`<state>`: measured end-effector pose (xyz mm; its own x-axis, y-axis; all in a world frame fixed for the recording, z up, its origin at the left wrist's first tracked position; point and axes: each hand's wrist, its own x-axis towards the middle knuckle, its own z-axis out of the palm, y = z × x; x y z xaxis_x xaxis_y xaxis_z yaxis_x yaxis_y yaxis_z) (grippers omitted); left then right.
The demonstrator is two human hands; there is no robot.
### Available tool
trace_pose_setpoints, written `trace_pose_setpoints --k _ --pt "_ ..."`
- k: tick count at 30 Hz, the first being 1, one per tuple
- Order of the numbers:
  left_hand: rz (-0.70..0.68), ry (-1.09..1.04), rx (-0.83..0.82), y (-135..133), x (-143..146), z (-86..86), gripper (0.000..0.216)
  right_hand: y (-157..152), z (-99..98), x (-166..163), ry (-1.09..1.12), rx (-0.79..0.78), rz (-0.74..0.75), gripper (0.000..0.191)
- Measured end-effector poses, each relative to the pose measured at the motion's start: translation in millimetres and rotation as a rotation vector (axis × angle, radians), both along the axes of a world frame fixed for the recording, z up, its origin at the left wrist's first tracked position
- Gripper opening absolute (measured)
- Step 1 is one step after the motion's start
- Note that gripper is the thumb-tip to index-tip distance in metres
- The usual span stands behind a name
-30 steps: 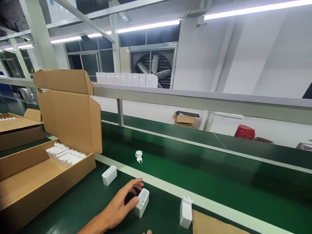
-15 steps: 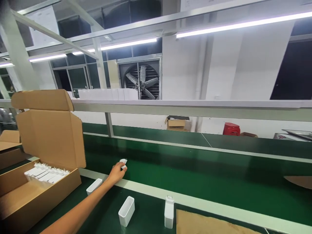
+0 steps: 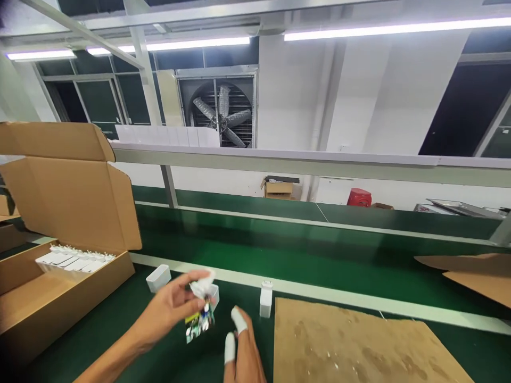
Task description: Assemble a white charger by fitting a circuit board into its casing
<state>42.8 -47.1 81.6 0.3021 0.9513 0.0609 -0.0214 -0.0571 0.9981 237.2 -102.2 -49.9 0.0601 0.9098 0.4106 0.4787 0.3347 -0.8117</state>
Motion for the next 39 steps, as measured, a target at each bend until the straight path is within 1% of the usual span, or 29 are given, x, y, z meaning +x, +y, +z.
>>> trace_pose_setpoints --k 2,3,4,5,6,7,8,9,10,11,12,14,15,16,17,19,21,23,24,25,28,29,31,33,36,38,39 --pt "-0.232 0.119 -0.043 -20 10 -20.9 0.051 0 4.7 7 0.081 -0.006 -0.020 0.046" --pt "-0.335 0.216 -0.005 -27 13 -27.5 0.044 0 7.8 12 0.098 -0.001 -0.021 0.047" --pt "-0.410 0.327 0.073 -32 16 -30.3 0.040 0 11.1 17 0.091 0.008 -0.018 0.049" --pt "-0.449 0.435 0.180 -34 16 -29.2 0.039 0 14.3 22 0.070 0.019 -0.014 0.051" --pt "-0.450 0.523 0.300 -32 15 -24.8 0.038 -2 17.5 27 0.036 0.032 -0.006 0.052" --pt "-0.412 0.578 0.417 -27 12 -18.3 0.037 -4 21.0 32 -0.007 0.038 0.012 0.053" --pt "-0.336 0.594 0.507 -20 6 -11.1 0.033 -8 25.2 38 -0.060 0.036 0.044 0.054" --pt "-0.244 0.585 0.564 -10 -1 -4.9 0.031 -13 30.6 43 -0.129 0.030 0.101 0.056" --pt "-0.165 0.575 0.588 1 -9 -1.0 0.032 -18 37.4 47 -0.209 0.021 0.176 0.059" --pt "-0.109 0.573 0.574 13 -17 -0.4 0.037 -25 45.7 51 -0.292 0.008 0.260 0.064" --pt "-0.083 0.570 0.531 23 -25 -3.4 0.047 -31 55.2 53 -0.376 -0.013 0.351 0.070" --pt "-0.106 0.544 0.408 39 -37 -19.1 0.077 -41 75.1 52 -0.519 -0.072 0.518 0.083" --pt "-0.128 0.527 0.359 44 -41 -30.1 0.089 -43 83.6 50 -0.576 -0.103 0.588 0.087" --pt "-0.148 0.509 0.324 47 -43 -41.8 0.096 -43 90.0 45 -0.616 -0.125 0.641 0.089" --pt "-0.157 0.496 0.303 49 -43 -53.2 0.098 -41 93.6 40 -0.639 -0.130 0.679 0.090" --pt "-0.155 0.478 0.278 50 -42 -71.9 0.093 -32 92.3 28 -0.641 -0.094 0.714 0.087" --pt "-0.141 0.466 0.256 50 -41 -83.5 0.087 -18 82.2 19 -0.630 -0.039 0.662 0.071" --pt "-0.126 0.458 0.241 49 -43 -88.9 0.084 -6 69.1 15 -0.651 0.001 0.565 0.052" --pt "-0.119 0.457 0.237 48 -45 -90.2 0.083 -1 62.9 16 -0.665 0.014 0.516 0.049" --pt "-0.113 0.457 0.234 48 -47 -90.9 0.083 2 57.5 17 -0.678 0.022 0.474 0.052" --pt "-0.108 0.470 0.234 45 -50 -91.4 0.080 3 47.0 27 -0.707 -0.005 0.399 0.075" --pt "-0.111 0.476 0.235 45 -51 -91.2 0.080 1 45.6 30 -0.717 -0.024 0.381 0.077" --pt "-0.122 0.491 0.237 44 -51 -90.0 0.078 -3 45.7 34 -0.726 -0.038 0.363 0.071" --pt "-0.132 0.504 0.235 43 -50 -88.1 0.078 -5 48.1 34 -0.719 -0.002 0.365 0.067" --pt "-0.133 0.520 0.233 43 -50 -85.5 0.077 -4 50.4 30 -0.695 0.088 0.369 0.067" --pt "-0.125 0.533 0.251 43 -49 -84.8 0.075 0 49.3 26 -0.658 0.170 0.334 0.063" --pt "-0.122 0.539 0.271 42 -48 -84.8 0.074 1 48.2 25 -0.626 0.235 0.295 0.060"
